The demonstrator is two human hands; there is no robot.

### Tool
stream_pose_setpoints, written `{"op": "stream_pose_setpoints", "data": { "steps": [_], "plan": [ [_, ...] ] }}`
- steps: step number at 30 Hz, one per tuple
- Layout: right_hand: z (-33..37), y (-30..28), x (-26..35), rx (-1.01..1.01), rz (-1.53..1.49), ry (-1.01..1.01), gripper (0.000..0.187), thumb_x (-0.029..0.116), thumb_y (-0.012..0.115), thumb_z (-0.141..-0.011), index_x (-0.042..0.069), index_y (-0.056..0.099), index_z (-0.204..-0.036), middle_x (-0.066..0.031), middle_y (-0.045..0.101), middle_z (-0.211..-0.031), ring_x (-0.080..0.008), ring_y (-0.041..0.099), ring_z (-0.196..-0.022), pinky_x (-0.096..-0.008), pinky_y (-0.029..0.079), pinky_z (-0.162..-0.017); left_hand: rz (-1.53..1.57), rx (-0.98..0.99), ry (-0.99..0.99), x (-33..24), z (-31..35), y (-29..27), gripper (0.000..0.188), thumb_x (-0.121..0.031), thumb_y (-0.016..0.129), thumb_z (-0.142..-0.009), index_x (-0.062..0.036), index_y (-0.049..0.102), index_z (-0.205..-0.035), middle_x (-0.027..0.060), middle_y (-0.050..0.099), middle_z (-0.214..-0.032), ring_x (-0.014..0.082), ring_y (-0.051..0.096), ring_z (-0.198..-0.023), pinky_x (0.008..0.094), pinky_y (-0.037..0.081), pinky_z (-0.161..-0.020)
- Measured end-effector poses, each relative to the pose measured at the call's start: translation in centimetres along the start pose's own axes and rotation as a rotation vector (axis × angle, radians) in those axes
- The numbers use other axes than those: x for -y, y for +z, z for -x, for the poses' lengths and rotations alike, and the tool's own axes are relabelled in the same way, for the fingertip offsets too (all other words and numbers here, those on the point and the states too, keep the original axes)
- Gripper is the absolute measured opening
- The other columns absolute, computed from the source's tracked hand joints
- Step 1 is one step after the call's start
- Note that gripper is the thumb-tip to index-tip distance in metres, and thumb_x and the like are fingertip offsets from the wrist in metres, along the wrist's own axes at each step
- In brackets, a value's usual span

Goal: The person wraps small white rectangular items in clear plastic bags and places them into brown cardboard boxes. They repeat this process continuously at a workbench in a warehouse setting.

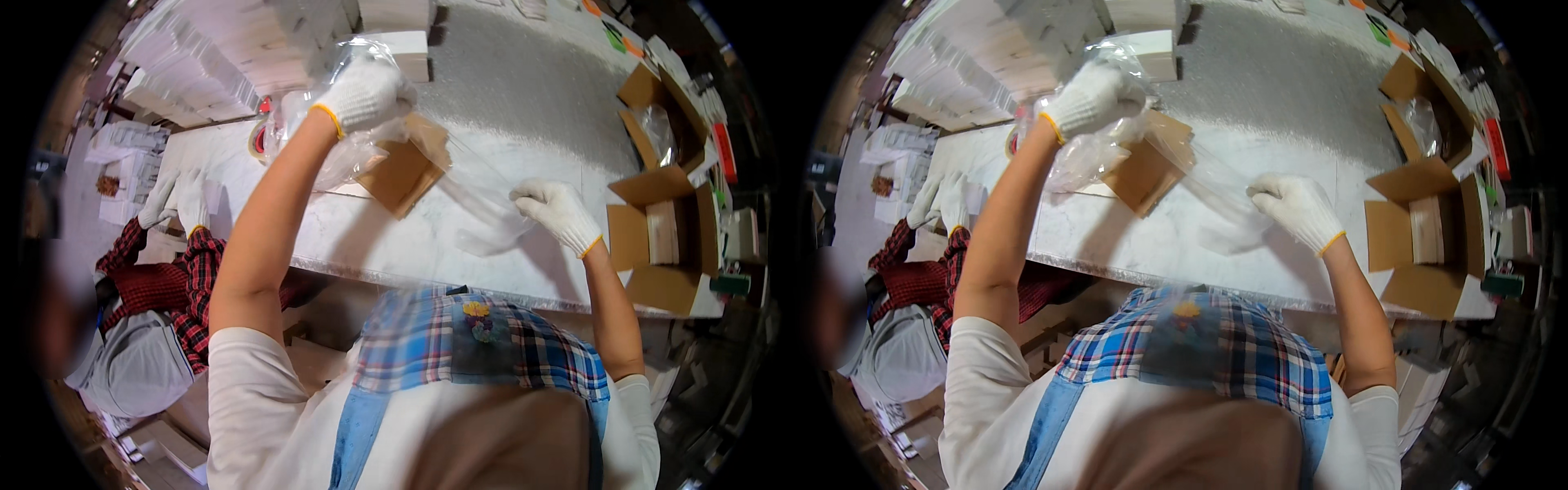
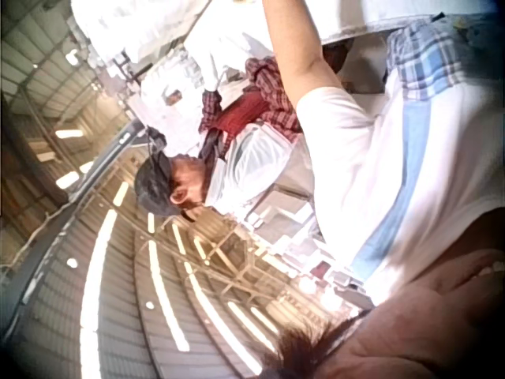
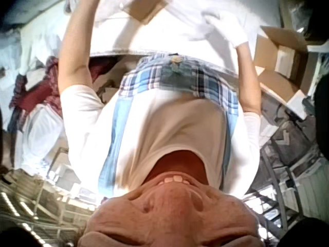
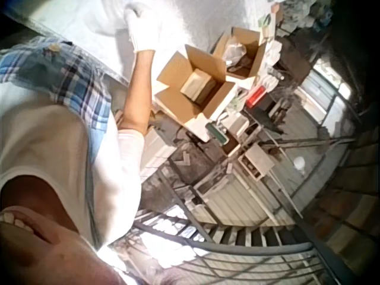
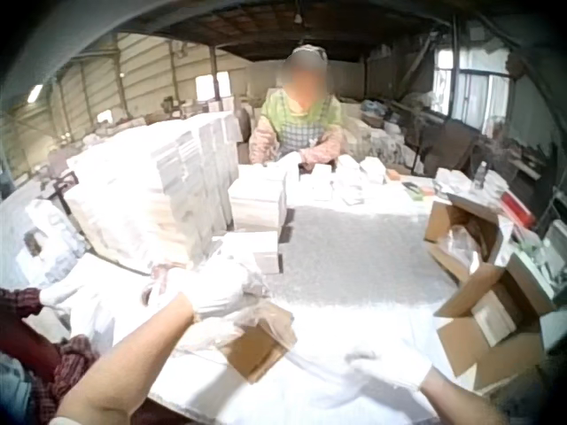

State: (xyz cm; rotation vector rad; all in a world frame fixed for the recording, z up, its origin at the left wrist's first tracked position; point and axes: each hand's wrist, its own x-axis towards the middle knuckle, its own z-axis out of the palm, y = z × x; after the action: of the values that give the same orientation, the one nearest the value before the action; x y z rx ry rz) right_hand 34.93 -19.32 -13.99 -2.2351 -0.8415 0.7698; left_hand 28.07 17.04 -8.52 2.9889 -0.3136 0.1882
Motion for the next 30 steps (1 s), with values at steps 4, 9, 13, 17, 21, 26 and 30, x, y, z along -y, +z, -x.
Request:
{"op": "stream_pose_setpoints", "data": {
  "steps": [4, 9, 13, 17, 21, 26, 30],
  "plan": [
    [4.0, 1.5, 0.2, 0.154, 0.060, 0.099, 0.030, 0.025, 0.067, -0.090, 0.004, 0.077, -0.108, -0.0124, 0.077, -0.098, -0.0217, 0.073, -0.088, -0.0315, 0.055, -0.083, -0.263, 0.120, 0.184, -1.3, -3.5, -1.2, 0.017, -0.020, 0.063, -0.081, -0.0093, 0.067, -0.069, 0.0133, 0.067, -0.076, 0.0329, 0.067, -0.082, 0.0485, 0.052, -0.077],
    [7.9, 4.5, -1.5, 0.264, -0.377, 0.145, 0.026, 0.016, 0.068, -0.092, 0.001, 0.075, -0.112, -0.0088, 0.076, -0.098, -0.0150, 0.067, -0.090, -0.0293, 0.054, -0.085, -0.423, 0.420, 0.056, -7.0, -8.0, 0.2, 0.014, -0.019, 0.066, -0.084, -0.0129, 0.078, -0.087, 0.0116, 0.074, -0.092, 0.0318, 0.068, -0.095, 0.0435, 0.046, -0.094],
    [10.4, 6.8, -3.5, 0.179, -0.593, 0.137, 0.023, 0.012, 0.068, -0.094, -0.003, 0.074, -0.110, -0.0081, 0.073, -0.103, -0.0151, 0.065, -0.097, -0.0300, 0.052, -0.091, -0.639, 0.486, 0.249, -10.3, -10.7, 6.7, 0.021, -0.023, 0.074, -0.085, -0.0103, 0.081, -0.100, 0.0092, 0.077, -0.106, 0.0242, 0.067, -0.111, 0.0431, 0.043, -0.098],
    [12.5, 8.9, -6.0, 0.135, -0.540, 0.173, 0.025, 0.015, 0.062, -0.096, -0.004, 0.072, -0.107, -0.0081, 0.071, -0.097, -0.0164, 0.063, -0.094, -0.0308, 0.050, -0.090, -0.633, 0.351, 0.373, -12.6, -11.8, 13.0, 0.027, -0.021, 0.081, -0.080, -0.0108, 0.080, -0.105, 0.0048, 0.074, -0.114, 0.0229, 0.061, -0.118, 0.0438, 0.041, -0.102],
    [15.9, 10.2, -8.0, 0.036, -0.427, 0.170, 0.027, 0.020, 0.063, -0.094, -0.003, 0.072, -0.106, -0.0170, 0.071, -0.098, -0.0252, 0.067, -0.091, -0.0335, 0.051, -0.084, -0.660, 0.319, 0.488, -16.1, -12.2, 15.7, 0.035, -0.022, 0.084, -0.076, -0.0100, 0.080, -0.109, 0.0063, 0.070, -0.121, 0.0273, 0.057, -0.122, 0.0453, 0.036, -0.114],
    [20.0, 12.3, -10.3, -0.110, -0.438, -0.008, 0.021, 0.015, 0.070, -0.092, -0.003, 0.074, -0.103, -0.0184, 0.072, -0.099, -0.0326, 0.069, -0.091, -0.0378, 0.054, -0.082, -0.646, 0.375, 0.514, -19.9, -13.3, 16.9, 0.043, -0.025, 0.087, -0.072, -0.0079, 0.078, -0.111, 0.0088, 0.067, -0.125, 0.0300, 0.054, -0.128, 0.0472, 0.032, -0.119],
    [20.7, 12.6, -12.6, -0.040, -0.435, 0.039, 0.021, 0.015, 0.069, -0.094, -0.003, 0.075, -0.104, -0.0166, 0.072, -0.101, -0.0264, 0.070, -0.093, -0.0344, 0.054, -0.083, -0.558, 0.089, 0.401, -21.3, -13.6, 18.7, 0.032, -0.026, 0.077, -0.083, -0.0106, 0.075, -0.111, 0.0109, 0.064, -0.129, 0.0288, 0.053, -0.131, 0.0469, 0.041, -0.110]
  ]
}}
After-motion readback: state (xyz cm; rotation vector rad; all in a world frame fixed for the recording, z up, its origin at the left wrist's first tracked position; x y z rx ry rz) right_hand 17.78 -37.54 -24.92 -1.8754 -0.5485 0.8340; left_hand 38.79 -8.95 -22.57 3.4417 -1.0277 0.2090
